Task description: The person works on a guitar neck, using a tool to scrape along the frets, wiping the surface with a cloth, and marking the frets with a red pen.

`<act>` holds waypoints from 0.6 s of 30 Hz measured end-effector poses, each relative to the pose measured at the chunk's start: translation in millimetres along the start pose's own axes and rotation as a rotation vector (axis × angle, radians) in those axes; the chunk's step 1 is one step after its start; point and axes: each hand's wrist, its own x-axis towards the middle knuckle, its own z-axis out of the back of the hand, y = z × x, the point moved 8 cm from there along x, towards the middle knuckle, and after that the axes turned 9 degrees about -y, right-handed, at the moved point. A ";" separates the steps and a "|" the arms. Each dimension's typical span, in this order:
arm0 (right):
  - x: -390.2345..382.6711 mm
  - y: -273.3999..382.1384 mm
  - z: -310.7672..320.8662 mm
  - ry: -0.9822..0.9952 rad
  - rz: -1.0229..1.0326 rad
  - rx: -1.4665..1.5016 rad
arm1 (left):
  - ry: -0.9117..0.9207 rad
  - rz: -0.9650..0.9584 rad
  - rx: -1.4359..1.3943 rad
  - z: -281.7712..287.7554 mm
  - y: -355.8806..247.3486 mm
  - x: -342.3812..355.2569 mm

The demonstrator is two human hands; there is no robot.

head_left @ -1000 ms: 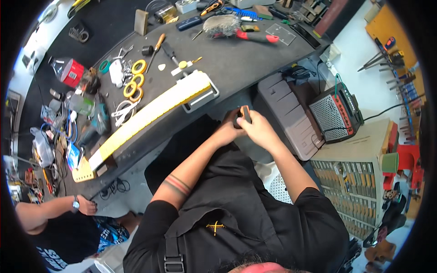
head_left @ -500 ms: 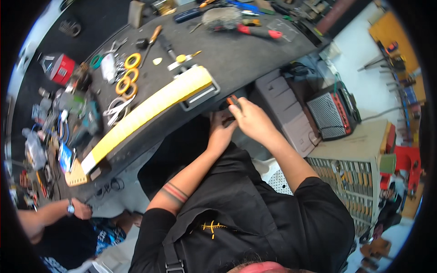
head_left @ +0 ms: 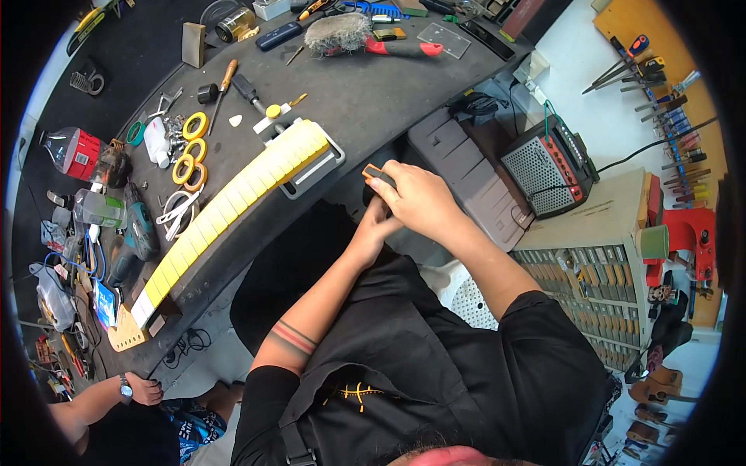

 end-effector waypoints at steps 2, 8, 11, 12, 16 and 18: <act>0.4 3.9 -5.2 -0.003 0.026 -0.008 | 0.092 0.261 -0.496 1.7 13.5 -1.9; -0.3 8.4 -11.8 -0.020 0.116 -0.114 | -0.104 0.257 -0.289 25.5 34.7 1.4; 1.2 14.0 -10.2 -0.052 0.147 -0.118 | -0.155 0.207 -0.184 27.5 23.3 1.4; 1.1 13.0 -9.0 -0.078 0.145 -0.112 | -0.171 0.193 -0.121 26.3 20.0 1.2; -5.5 3.9 -6.3 -0.168 0.132 -0.067 | -0.250 0.181 -0.108 24.0 20.1 4.1; -4.7 15.1 4.7 -0.290 0.137 0.024 | -0.343 0.139 -0.091 40.4 40.1 9.8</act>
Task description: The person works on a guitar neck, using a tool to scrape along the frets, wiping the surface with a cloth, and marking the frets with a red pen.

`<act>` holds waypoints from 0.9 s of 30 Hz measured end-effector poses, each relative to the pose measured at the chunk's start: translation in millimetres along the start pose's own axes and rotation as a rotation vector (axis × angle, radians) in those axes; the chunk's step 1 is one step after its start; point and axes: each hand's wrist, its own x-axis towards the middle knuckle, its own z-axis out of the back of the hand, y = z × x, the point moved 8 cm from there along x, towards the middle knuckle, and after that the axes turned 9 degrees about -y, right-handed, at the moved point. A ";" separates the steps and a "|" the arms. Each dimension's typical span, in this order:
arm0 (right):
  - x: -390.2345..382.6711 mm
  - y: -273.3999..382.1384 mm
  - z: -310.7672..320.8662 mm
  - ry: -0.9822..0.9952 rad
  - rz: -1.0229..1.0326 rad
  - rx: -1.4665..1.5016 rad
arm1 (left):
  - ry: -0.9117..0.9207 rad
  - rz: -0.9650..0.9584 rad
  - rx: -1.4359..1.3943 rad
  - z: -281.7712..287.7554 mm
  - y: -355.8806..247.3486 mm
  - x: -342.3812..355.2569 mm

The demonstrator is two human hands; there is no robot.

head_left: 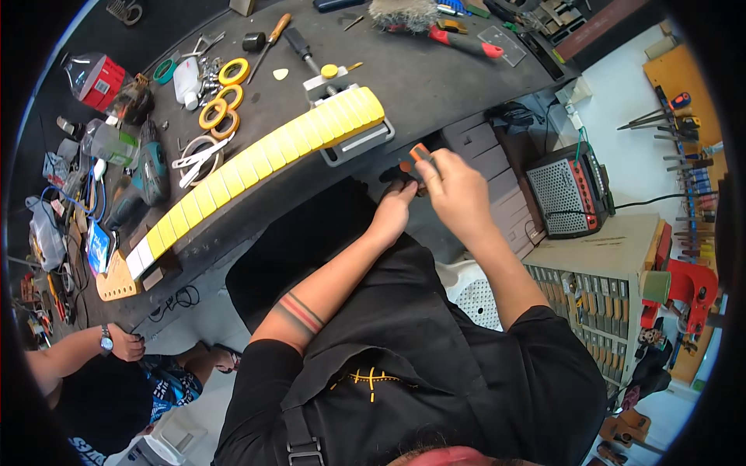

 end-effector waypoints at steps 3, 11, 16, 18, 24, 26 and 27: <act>12.8 10.7 9.1 0.072 -0.068 0.062 | -0.077 -0.037 -0.058 11.4 4.3 7.4; 37.2 26.9 -2.9 0.044 0.014 0.171 | -0.196 0.061 0.002 27.1 -19.1 15.7; 42.1 32.1 -15.9 -0.018 0.109 0.234 | -0.176 0.087 -0.101 36.0 -19.2 26.1; 38.3 35.5 -16.1 -0.033 0.101 0.262 | -0.159 -0.023 -0.119 37.2 -27.0 26.1; 32.6 37.8 -16.5 0.002 0.021 0.085 | -0.171 -0.054 -0.353 32.7 -44.7 20.5; 31.1 39.3 -20.9 0.005 0.002 0.098 | -0.176 -0.065 -0.360 36.2 -37.7 27.6; 30.2 39.0 -22.2 0.008 -0.015 0.109 | -0.180 -0.078 -0.370 37.8 -33.2 31.5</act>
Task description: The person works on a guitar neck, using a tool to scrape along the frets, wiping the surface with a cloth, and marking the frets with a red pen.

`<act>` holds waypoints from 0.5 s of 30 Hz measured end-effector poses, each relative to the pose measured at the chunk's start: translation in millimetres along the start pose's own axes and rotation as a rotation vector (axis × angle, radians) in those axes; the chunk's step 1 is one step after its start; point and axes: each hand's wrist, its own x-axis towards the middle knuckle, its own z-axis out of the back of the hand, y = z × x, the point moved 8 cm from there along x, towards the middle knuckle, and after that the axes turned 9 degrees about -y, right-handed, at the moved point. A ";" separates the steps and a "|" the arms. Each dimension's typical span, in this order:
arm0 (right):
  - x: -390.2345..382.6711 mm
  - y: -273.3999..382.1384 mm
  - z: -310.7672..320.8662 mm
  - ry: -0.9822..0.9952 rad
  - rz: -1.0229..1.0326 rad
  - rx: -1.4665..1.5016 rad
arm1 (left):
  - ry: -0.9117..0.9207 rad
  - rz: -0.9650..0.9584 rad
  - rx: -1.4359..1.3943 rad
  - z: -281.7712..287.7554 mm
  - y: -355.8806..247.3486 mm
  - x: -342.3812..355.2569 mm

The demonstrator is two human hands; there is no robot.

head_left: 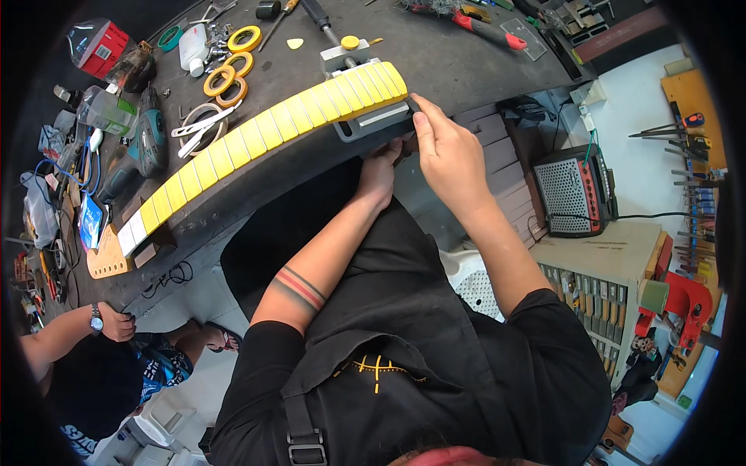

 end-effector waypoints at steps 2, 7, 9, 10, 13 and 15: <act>-2.5 -1.6 -1.3 -0.016 -0.006 0.030 | 0.006 -0.006 0.002 3.7 6.2 4.3; -3.4 -7.8 -1.5 0.002 -0.050 0.085 | -0.001 -0.032 -0.019 7.8 4.9 -3.2; -2.0 -10.3 0.1 -0.022 -0.023 0.074 | 0.160 -0.197 0.319 -11.2 -6.7 -15.7; -2.6 -12.4 1.2 -0.015 -0.024 0.074 | 0.154 -0.194 0.317 -14.9 -7.9 -17.2; -3.1 -10.3 -2.5 0.014 -0.098 0.135 | 0.100 -0.235 0.386 -6.1 -0.9 -4.2; -5.0 -9.5 -7.0 0.017 -0.089 0.135 | 0.040 -0.270 0.461 2.6 7.5 7.1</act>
